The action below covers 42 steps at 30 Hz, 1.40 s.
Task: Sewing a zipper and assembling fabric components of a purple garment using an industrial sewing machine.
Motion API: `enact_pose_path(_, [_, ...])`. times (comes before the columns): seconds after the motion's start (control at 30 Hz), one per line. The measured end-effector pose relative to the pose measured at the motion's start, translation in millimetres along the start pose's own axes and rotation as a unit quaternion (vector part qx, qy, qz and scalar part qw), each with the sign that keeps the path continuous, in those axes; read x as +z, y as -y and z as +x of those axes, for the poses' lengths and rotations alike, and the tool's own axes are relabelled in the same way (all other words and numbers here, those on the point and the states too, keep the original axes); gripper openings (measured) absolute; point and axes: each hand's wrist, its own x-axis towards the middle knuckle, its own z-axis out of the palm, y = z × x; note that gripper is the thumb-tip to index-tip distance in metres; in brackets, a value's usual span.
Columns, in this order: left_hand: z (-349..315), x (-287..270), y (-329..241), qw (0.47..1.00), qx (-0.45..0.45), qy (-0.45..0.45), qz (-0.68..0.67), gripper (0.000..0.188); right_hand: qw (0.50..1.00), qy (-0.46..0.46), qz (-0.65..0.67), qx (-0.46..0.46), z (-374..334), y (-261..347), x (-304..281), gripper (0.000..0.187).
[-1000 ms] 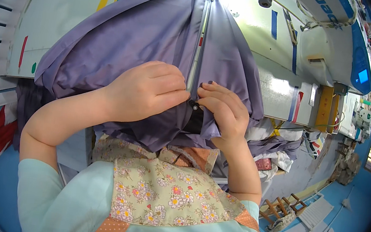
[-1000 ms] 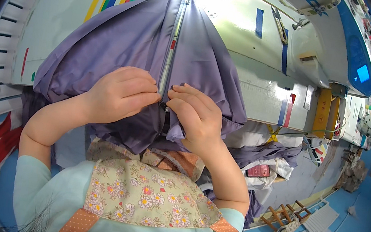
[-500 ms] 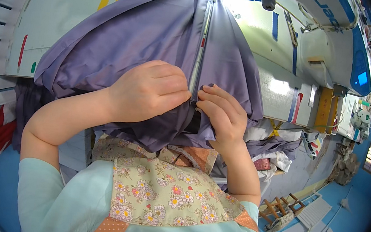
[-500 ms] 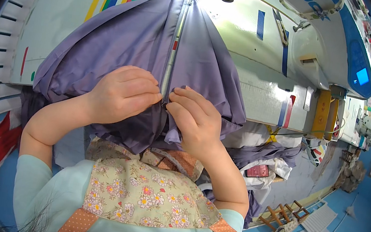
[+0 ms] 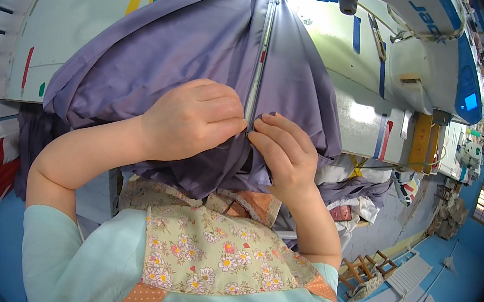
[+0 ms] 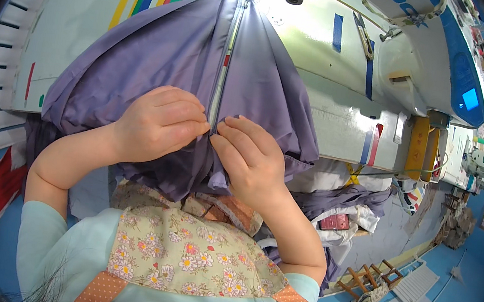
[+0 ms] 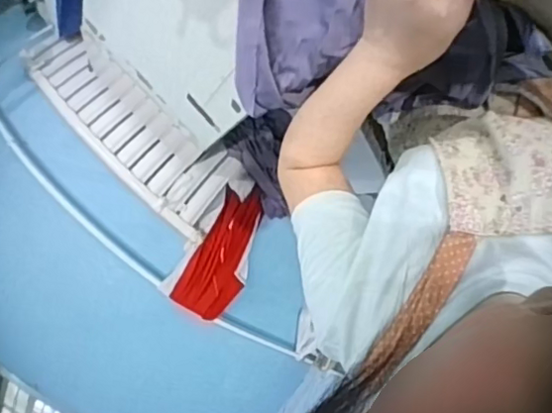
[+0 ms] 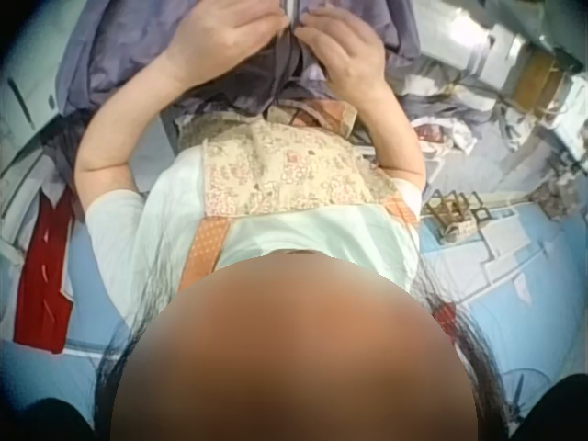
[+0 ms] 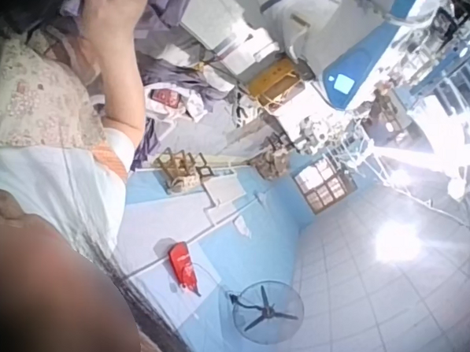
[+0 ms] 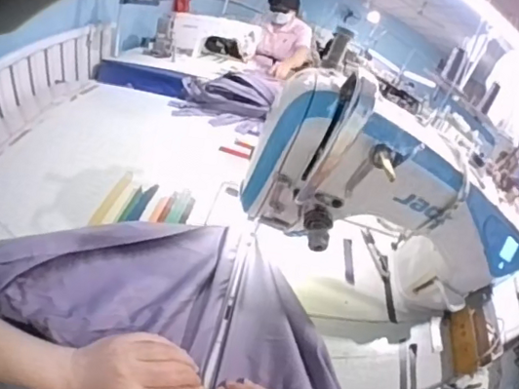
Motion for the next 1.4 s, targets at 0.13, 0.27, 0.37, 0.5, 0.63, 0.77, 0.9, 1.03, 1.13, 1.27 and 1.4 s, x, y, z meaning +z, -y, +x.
enact_pose_path(0.13, [2.6,-2.8,0.1,1.000,-0.018,0.000,-0.018,0.019,1.000,0.000,-0.001,0.006,-2.2,0.2,1.1,0.031])
enact_pose_path(0.27, [5.8,-4.4,4.0,0.999,-0.023,0.009,-0.044,0.020,0.999,-0.051,-0.016,0.002,-5.0,-3.6,13.1,0.030])
enact_pose_path(0.37, [8.7,-6.4,9.3,0.998,-0.019,0.024,-0.062,0.023,0.997,-0.074,-0.021,0.002,-4.6,-4.5,16.2,0.028])
enact_pose_path(0.5, [18.2,-14.8,18.3,0.998,-0.013,0.047,-0.037,0.035,0.997,-0.070,-0.020,0.009,-0.4,-2.9,14.9,0.024])
enact_pose_path(0.63, [25.2,-22.0,37.0,0.997,0.023,0.073,0.028,0.043,0.997,-0.069,-0.025,-0.012,4.0,-5.1,14.4,0.024])
enact_pose_path(0.77, [30.8,-23.6,50.6,0.993,0.026,0.104,0.039,0.050,0.999,-0.042,-0.018,-0.015,6.1,-4.8,10.0,0.024])
enact_pose_path(0.9, [36.1,-23.5,57.7,0.989,0.015,0.130,0.071,0.055,0.999,-0.030,-0.015,-0.015,8.7,-4.6,8.1,0.024])
enact_pose_path(1.03, [36.4,-21.2,62.5,0.990,0.019,0.122,0.068,0.056,0.999,-0.024,-0.015,-0.014,11.5,-5.8,6.5,0.024])
enact_pose_path(1.13, [37.1,-22.7,64.1,0.988,0.018,0.132,0.082,0.058,0.999,-0.022,-0.018,-0.014,12.5,-6.7,6.1,0.024])
enact_pose_path(1.27, [40.0,-23.9,68.9,0.986,0.014,0.139,0.094,0.058,1.000,-0.018,-0.010,-0.011,15.0,-6.7,4.8,0.023])
enact_pose_path(1.4, [48.3,-25.9,79.1,0.984,0.015,0.141,0.107,0.057,1.000,-0.013,-0.002,-0.007,16.3,-6.5,3.5,0.024])
